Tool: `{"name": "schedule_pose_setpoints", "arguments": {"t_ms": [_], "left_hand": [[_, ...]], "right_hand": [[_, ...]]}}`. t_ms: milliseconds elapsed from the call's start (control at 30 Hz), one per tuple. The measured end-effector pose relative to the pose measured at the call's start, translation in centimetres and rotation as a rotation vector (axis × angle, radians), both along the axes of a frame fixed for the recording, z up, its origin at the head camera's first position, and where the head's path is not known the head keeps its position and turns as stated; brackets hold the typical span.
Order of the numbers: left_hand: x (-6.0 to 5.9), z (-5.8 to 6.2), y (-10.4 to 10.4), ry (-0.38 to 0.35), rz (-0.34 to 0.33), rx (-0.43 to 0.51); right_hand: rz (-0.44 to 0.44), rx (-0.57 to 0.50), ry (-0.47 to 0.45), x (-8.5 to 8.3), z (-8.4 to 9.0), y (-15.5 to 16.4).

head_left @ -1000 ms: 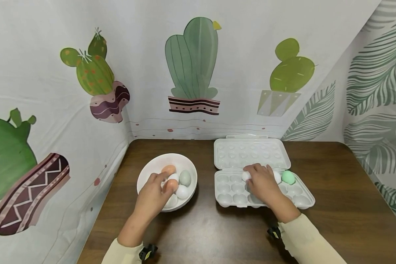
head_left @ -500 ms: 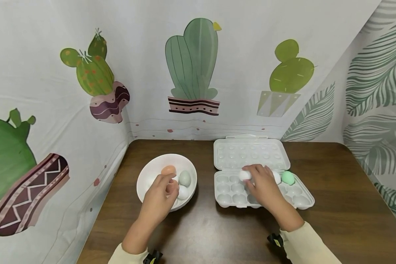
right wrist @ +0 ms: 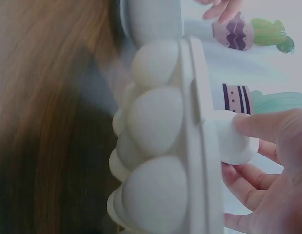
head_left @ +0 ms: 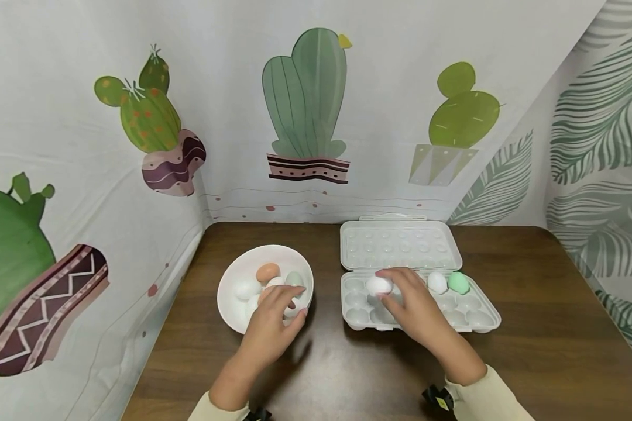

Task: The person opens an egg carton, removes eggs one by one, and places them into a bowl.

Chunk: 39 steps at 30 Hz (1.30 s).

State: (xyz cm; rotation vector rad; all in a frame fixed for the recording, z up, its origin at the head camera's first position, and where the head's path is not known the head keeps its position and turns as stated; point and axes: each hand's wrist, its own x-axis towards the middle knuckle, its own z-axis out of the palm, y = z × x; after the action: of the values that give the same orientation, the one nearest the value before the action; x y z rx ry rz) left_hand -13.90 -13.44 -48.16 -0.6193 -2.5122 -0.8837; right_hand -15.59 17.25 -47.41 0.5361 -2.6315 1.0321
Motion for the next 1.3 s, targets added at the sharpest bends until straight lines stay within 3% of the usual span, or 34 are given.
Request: {"name": "schedule_pose_setpoints", "arguments": {"t_ms": [233, 467, 767, 1033, 1300], "left_hand": [[0.6, -0.4, 1.2, 0.016, -0.071, 0.025], [1.3, -0.6, 2.3, -0.027, -0.095, 0.025], [1.9, -1.1, 3.6, -0.027, -0.129, 0.011], [2.3, -1.6, 4.3, -0.077, -0.207, 0.098], [2.5, -1.6, 4.9, -0.072, -0.25, 0.17]], "right_hand": [[0.05, -0.057, -0.04, 1.3, 0.9, -0.9], [0.08, -0.094, -0.005, 2.1, 0.6, -1.8], [0.108, -0.115, -0.047, 3.3, 0.4, -2.4], [0.161, -0.147, -0.037, 3.8, 0.2, -3.0], [0.194, -0.191, -0.041, 4.0, 0.0, -3.8]]}}
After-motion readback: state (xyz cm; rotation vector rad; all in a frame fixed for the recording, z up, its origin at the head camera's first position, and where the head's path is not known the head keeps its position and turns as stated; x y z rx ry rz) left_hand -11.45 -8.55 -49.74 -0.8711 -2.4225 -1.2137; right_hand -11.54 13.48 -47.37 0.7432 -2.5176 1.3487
